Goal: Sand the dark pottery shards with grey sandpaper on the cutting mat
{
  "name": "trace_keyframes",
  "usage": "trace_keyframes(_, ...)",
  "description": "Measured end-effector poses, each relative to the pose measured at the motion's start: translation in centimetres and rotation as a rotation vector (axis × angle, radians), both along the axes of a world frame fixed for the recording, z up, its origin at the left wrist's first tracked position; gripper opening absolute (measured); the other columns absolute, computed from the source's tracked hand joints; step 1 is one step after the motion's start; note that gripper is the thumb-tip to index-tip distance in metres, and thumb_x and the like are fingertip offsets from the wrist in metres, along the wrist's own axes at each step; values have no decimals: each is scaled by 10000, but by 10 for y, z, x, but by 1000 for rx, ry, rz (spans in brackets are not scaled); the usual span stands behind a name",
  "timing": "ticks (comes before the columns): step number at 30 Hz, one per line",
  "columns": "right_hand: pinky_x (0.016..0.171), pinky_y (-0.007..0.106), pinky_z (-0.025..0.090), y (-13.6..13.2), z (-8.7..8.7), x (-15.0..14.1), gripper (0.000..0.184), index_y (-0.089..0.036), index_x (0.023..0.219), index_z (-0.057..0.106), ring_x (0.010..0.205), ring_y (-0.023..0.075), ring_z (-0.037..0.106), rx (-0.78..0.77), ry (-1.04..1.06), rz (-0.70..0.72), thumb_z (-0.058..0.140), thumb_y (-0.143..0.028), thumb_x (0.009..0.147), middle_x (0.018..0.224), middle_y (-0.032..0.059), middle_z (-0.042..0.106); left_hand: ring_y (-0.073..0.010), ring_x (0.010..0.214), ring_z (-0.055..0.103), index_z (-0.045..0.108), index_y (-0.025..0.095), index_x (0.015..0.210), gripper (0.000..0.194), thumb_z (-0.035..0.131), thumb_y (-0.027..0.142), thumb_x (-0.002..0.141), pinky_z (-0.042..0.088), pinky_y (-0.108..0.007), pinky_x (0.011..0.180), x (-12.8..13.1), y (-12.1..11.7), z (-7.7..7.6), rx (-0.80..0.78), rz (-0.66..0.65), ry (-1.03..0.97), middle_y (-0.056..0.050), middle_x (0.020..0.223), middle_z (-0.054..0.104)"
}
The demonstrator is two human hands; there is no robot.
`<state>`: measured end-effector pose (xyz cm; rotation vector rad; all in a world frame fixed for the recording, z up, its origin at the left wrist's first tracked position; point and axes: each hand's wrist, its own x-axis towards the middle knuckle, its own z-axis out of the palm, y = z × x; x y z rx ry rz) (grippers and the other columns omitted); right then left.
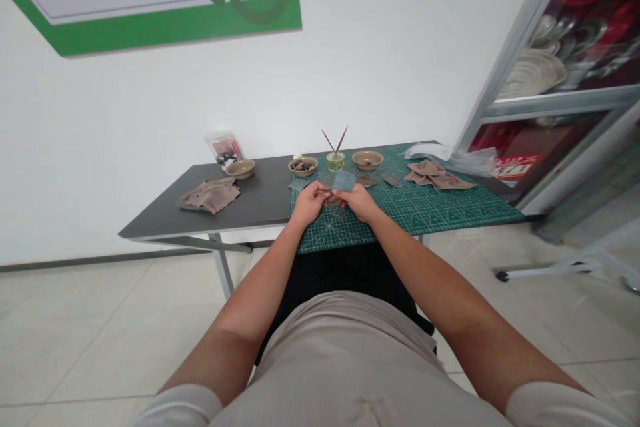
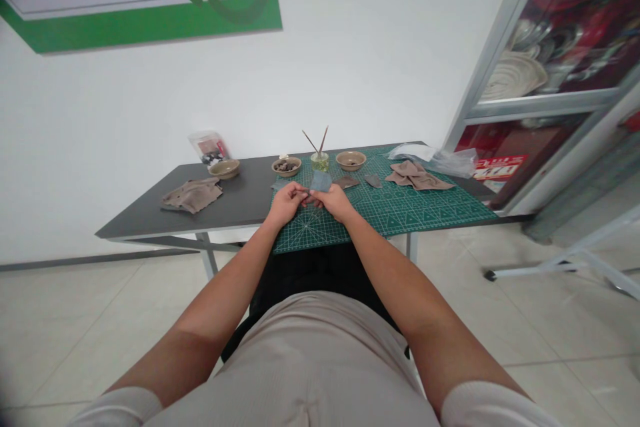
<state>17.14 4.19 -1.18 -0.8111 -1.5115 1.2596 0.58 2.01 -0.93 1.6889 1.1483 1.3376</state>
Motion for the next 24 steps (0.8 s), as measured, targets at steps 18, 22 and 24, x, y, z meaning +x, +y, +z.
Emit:
trace_keyframes(18, 477, 235, 377, 0, 3, 1, 336, -143, 752, 700, 515, 120, 527, -7, -15, 52, 786, -455, 662, 651, 68, 725, -124, 630, 517, 543, 193, 747, 78, 576, 151, 803, 394, -251, 636, -2, 5, -4, 48, 34, 50, 42, 642, 566)
trace_keyframes(22, 474, 233, 370, -3, 5, 1, 332, -141, 718, 691, 503, 112, 511, -5, -37, 38, 770, -461, 677, 624, 60, 706, -120, 605, 483, 536, 192, 729, 95, 581, 144, 798, 375, -253, 626, -3, 3, -1, 54, 45, 100, 49, 620, 539)
trace_keyframes(24, 455, 234, 350, -5, 7, 1, 325, -145, 681, 671, 469, 106, 483, 6, -54, 7, 750, -460, 702, 579, 48, 678, -120, 602, 480, 530, 192, 718, 106, 576, 138, 797, 373, -254, 628, -4, 1, 0, 66, 43, 116, 49, 616, 533)
